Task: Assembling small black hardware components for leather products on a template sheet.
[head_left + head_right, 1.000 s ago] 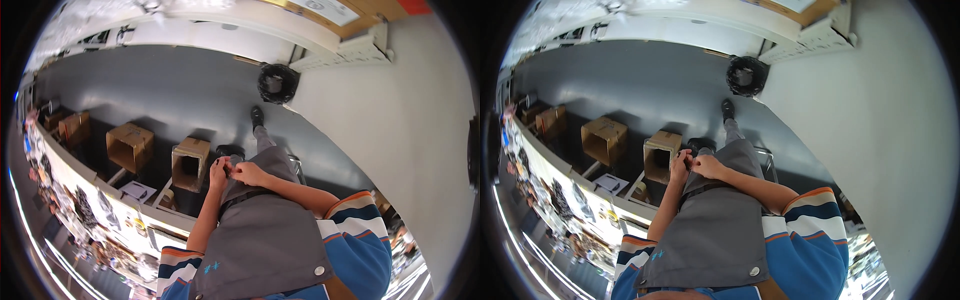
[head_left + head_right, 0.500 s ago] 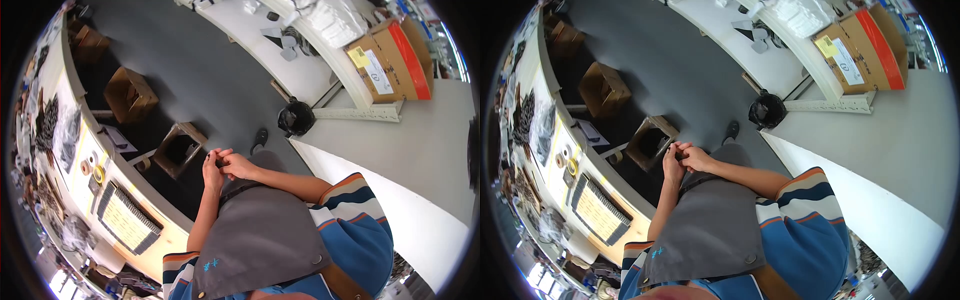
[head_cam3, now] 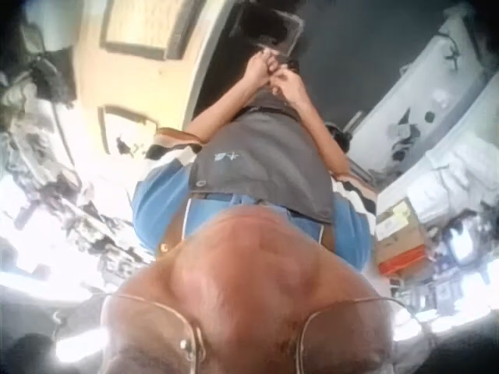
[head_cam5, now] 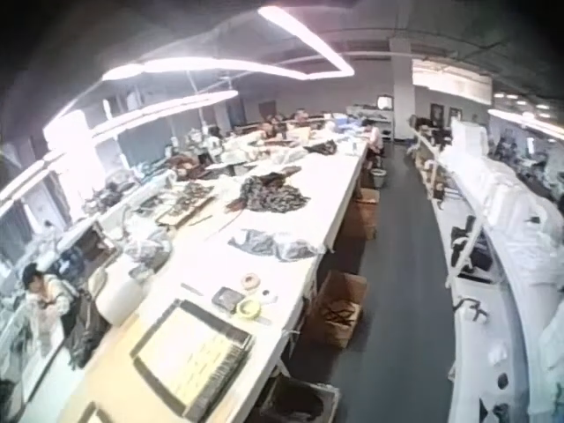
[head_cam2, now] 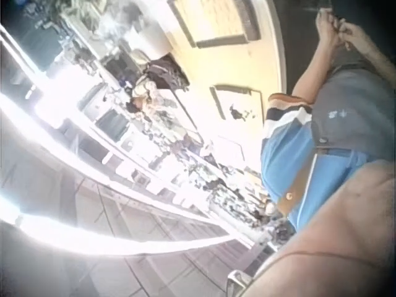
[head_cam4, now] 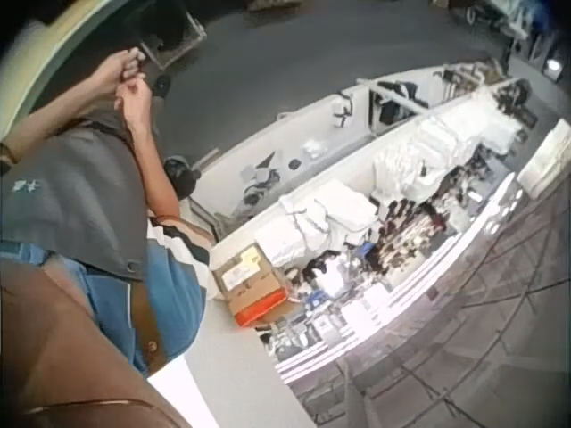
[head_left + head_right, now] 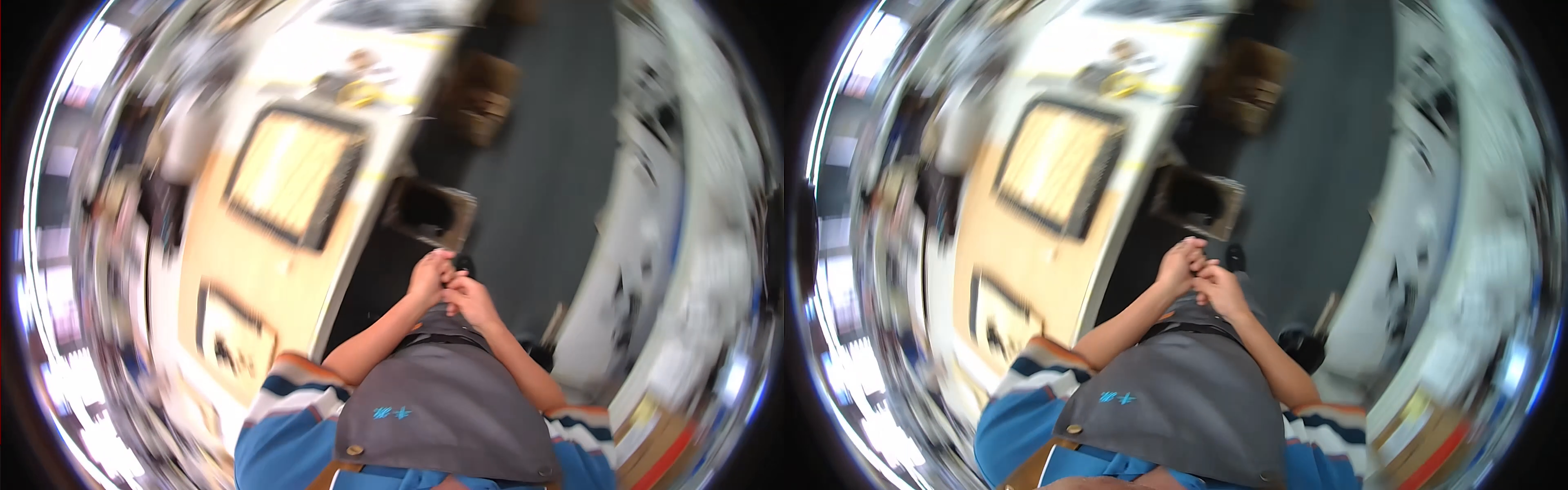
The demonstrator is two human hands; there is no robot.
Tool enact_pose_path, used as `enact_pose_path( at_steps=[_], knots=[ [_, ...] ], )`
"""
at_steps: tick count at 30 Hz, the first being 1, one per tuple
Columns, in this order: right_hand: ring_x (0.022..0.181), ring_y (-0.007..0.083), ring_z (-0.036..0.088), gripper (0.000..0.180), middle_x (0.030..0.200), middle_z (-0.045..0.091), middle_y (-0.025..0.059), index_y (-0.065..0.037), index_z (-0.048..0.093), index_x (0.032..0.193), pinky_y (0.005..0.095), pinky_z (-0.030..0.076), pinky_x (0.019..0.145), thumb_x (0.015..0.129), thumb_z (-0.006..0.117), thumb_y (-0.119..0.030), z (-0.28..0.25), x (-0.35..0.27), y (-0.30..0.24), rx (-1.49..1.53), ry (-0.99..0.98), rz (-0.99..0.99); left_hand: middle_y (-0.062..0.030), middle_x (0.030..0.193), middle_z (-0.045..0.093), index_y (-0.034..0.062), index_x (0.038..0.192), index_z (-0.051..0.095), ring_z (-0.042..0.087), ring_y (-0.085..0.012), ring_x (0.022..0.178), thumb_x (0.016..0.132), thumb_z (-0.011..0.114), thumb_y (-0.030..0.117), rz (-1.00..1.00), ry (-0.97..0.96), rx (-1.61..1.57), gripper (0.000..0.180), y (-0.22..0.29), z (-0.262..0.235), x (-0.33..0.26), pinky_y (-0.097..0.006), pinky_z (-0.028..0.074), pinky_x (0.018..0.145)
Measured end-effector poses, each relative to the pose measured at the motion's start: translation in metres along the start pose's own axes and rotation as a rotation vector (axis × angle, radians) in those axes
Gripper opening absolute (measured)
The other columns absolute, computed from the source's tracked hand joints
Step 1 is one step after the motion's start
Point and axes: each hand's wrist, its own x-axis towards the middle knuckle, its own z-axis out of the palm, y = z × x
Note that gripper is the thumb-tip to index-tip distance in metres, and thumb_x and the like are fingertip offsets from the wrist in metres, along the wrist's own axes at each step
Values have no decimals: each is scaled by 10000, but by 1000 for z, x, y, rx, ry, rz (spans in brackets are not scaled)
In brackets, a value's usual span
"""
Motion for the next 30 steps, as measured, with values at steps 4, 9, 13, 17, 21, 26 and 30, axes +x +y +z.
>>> enact_pose_path(
  at_steps=[4,9,13,17,21,26,30],
  knots=[
    [565,89,556,73,722,579,43,1,564,866,233,499,517,860,598,-64,-3,28,-19,-100,-266,122,50,561,278,50,907,461,257,-71,458,989,398,282,176,116,-232,254,12,-21,6,-258,302,465],
    [572,83,552,81,710,574,31,1,572,857,220,491,522,853,608,-71,24,54,-36,-349,-557,252,59,560,265,56,900,453,225,-60,439,989,397,302,317,275,-488,267,5,-63,-25,-234,209,409],
    [564,83,544,74,701,566,29,-7,575,847,233,491,537,847,612,-71,48,50,-40,-503,-793,333,65,552,265,51,909,451,228,-59,439,991,392,308,482,366,-659,275,-11,-79,-55,-234,221,404],
    [560,103,549,72,704,567,35,-17,565,833,250,491,534,852,601,-76,93,53,-28,-656,-938,400,57,539,275,50,891,462,251,-60,414,985,401,315,611,453,-738,287,-22,-118,-79,-236,236,393],
    [545,93,548,67,709,565,28,-18,562,867,252,511,537,858,594,-77,141,57,-3,-619,-939,403,67,538,266,47,885,465,219,-43,413,982,407,357,620,398,-715,330,-45,-155,-131,-211,186,382],
    [558,80,546,87,721,574,26,-10,574,896,248,515,537,862,591,-88,208,46,39,-686,-980,341,63,558,369,65,824,520,284,-29,428,920,563,294,610,528,-432,252,-44,-186,-202,-215,203,378],
    [590,101,582,101,727,588,39,-8,576,887,254,519,560,863,598,-104,255,20,71,-771,-1066,366,39,575,458,54,781,559,377,-27,461,897,579,247,704,845,-165,227,-57,-225,-217,-218,283,395]
  ],
)
